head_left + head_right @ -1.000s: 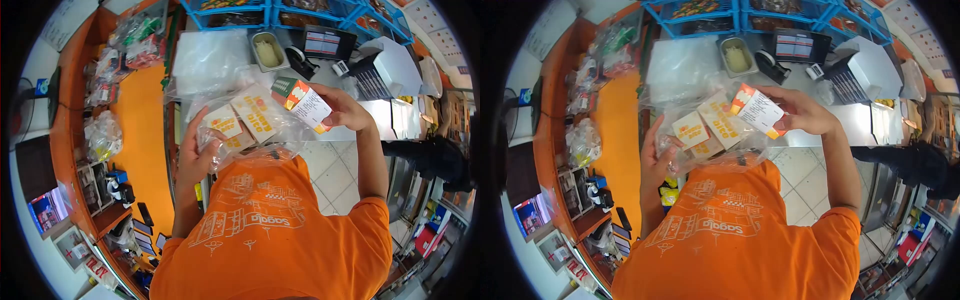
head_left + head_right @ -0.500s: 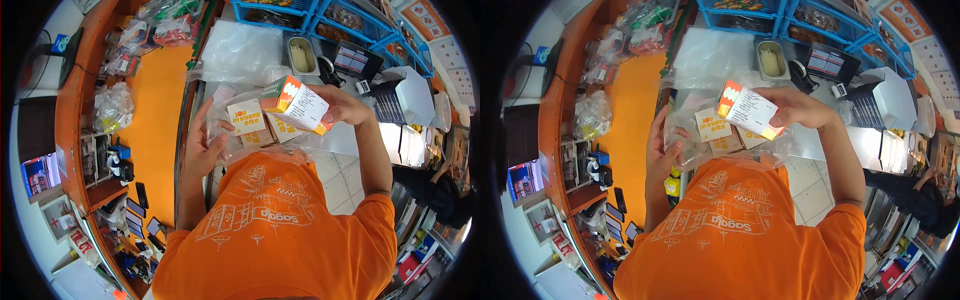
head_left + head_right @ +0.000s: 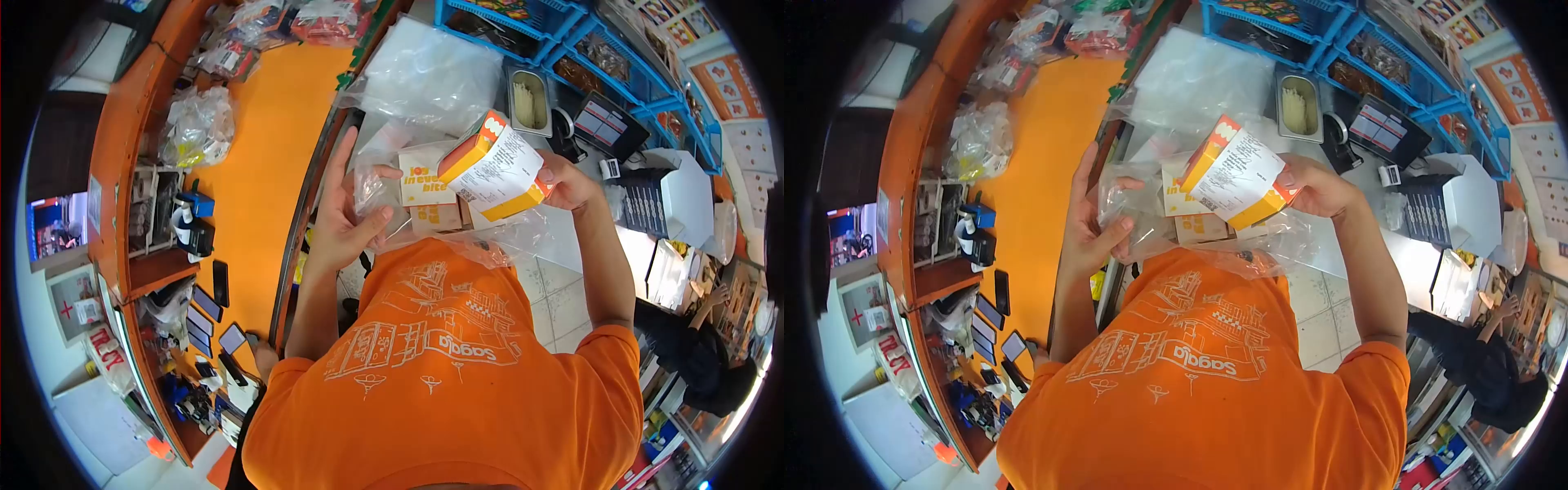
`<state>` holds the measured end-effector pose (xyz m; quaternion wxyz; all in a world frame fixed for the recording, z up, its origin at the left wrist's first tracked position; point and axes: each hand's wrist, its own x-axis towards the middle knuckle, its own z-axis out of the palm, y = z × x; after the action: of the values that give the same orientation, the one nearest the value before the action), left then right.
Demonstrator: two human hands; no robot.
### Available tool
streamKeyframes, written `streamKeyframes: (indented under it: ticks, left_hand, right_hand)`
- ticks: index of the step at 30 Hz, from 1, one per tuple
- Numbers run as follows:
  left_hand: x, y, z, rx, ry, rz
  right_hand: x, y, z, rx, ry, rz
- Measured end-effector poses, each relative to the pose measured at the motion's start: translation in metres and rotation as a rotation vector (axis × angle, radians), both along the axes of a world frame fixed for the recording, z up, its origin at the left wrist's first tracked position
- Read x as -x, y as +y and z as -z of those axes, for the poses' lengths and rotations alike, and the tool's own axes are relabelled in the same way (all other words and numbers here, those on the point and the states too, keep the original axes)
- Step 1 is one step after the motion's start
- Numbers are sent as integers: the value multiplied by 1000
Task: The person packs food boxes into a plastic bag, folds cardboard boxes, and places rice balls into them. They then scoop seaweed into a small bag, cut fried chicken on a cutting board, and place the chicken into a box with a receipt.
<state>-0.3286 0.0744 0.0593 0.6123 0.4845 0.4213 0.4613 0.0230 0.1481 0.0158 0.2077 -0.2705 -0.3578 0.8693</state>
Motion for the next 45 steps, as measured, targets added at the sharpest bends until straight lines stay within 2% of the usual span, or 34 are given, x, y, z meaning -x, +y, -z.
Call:
streamKeyframes:
  ticks: [9,11,12,14,15,17,18,20,21,23,25,27,31,34,36,37,39,40,42,44,45]
  left_hand:
    - [3,-5,3,7,-26,6]
    - [3,-6,3,6,-18,3]
    - [3,-6,2,7,-21,13]
    - [4,-10,0,12,-21,14]
    - [4,-12,-1,21,-3,35]
    - [5,-14,-2,27,17,57]
    - [5,-17,0,31,-2,71]
    - [5,-23,1,40,-22,87]
    - [6,-26,0,91,-33,99]
    - [7,-31,0,147,-45,110]
    - [7,-33,6,188,-71,163]
    - [4,-33,10,176,-84,146]
    - [4,-30,8,173,-31,112]
    - [13,-28,-4,225,-44,99]
    - [19,-27,-7,194,-35,86]
    - [22,-25,-8,170,-27,66]
    - [26,-22,-2,58,-29,59]
    - [29,-21,-6,112,0,102]
    - [30,-15,-9,152,31,141]
    - [29,-5,-7,191,20,169]
    - [28,0,-9,181,23,173]
  right_hand:
    - [8,-3,29,190,131,39]
    - [20,-5,21,88,-51,-14]
    - [28,-4,15,91,-52,-21]
    - [51,-5,-1,-434,-455,-311]
    - [59,-14,2,-707,-531,-299]
    - [74,-22,15,-925,-533,-402]
    - [81,-29,19,-926,-533,-402]
    - [95,-48,29,-1151,-823,-464]
    - [100,-56,39,-1146,-822,-465]
    - [109,-69,63,-1318,-782,-360]
    - [113,-75,83,-1267,-796,-371]
    - [113,-81,104,-1536,-949,-272]
    - [106,-83,100,-1545,-1063,-207]
    - [87,-80,51,-1463,-1238,-167]
    - [65,-78,14,-1366,-1705,-356]
    - [59,-77,-14,-1205,-1836,-446]
    - [34,-79,-55,-1237,-1823,-427]
    - [29,-69,-75,-1240,-1833,-421]
    - [25,-35,-100,-762,-1495,-291]
    - [28,15,-66,-1046,-1412,120]
    - [23,49,-24,-1264,-1337,160]
